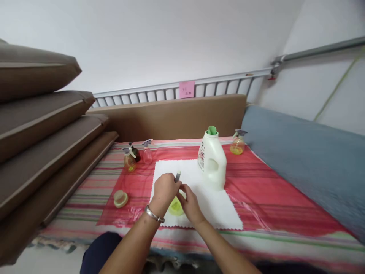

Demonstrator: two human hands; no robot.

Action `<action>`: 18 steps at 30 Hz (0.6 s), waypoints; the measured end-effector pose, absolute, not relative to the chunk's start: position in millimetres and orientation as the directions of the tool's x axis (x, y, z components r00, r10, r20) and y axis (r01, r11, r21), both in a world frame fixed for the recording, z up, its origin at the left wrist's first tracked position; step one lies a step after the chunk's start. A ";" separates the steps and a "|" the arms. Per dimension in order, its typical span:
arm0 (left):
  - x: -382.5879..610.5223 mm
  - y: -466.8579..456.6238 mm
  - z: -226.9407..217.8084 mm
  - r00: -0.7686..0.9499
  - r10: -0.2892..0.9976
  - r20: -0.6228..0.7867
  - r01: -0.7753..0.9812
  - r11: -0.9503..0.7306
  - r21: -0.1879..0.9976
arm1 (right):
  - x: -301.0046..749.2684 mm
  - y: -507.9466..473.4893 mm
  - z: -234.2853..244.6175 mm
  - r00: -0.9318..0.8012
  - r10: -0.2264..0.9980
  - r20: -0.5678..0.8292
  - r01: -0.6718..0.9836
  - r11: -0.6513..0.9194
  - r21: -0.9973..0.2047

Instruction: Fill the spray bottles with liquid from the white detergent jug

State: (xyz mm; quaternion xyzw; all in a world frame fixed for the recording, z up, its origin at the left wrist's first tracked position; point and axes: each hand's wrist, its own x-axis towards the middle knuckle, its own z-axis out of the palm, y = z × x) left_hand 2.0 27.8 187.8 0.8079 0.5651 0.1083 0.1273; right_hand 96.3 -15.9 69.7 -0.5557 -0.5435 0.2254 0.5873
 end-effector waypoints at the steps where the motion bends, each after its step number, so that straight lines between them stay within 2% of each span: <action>1: 3.0 28.3 188.5 0.343 0.939 0.024 0.892 -0.333 0.305 | 95.7 -15.7 70.2 0.312 0.866 0.390 0.337 0.283 -0.898; 8: 8.3 32.6 197.7 0.392 0.920 -0.020 0.901 -0.380 0.207 | 94.7 -12.2 72.9 0.320 0.861 0.396 0.333 0.289 -0.898; 15: 11.7 33.1 200.0 0.399 0.916 -0.042 0.906 -0.387 0.172 | 92.5 -8.6 71.0 0.409 0.843 0.349 0.345 0.211 -0.915; 18: 11.4 34.4 199.9 0.403 0.914 -0.044 0.905 -0.390 0.172 | 90.4 -10.3 70.5 0.395 0.843 0.365 0.352 0.228 -0.908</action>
